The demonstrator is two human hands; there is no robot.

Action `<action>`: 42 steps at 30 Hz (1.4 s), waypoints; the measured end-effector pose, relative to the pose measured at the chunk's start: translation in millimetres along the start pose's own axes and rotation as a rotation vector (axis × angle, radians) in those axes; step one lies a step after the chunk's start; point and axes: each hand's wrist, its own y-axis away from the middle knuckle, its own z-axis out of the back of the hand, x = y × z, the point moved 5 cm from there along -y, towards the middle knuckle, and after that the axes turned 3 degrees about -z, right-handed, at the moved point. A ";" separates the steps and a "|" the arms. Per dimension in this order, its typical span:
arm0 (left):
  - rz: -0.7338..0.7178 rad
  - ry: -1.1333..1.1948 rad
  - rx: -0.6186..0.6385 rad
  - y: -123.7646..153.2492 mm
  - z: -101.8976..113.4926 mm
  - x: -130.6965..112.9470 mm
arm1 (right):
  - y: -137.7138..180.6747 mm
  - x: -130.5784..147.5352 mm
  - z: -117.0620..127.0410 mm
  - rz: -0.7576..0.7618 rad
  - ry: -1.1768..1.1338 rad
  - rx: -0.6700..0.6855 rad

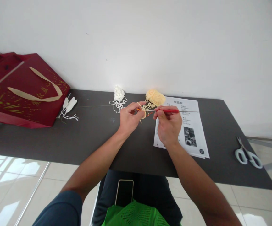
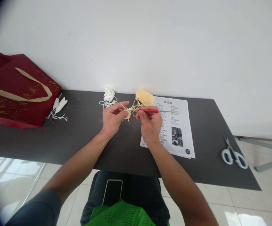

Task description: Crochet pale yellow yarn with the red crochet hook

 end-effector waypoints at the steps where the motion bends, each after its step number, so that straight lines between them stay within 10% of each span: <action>1: 0.041 0.061 0.018 -0.9 -0.9 2.5 | -2.1 -1.5 0.1 -0.024 -0.046 0.005; 12: 0.189 0.307 0.096 -2.1 -6.4 8.7 | -8.5 -4.4 -1.5 -0.217 -0.251 0.054; 29: 0.040 0.242 0.012 -3.2 -4.6 6.5 | -1.1 -24.5 -5.6 -0.378 -0.298 -0.052; 42: 0.142 0.245 -0.007 -1.5 -6.5 7.9 | 2.3 -20.3 -4.6 -0.209 -0.165 -0.117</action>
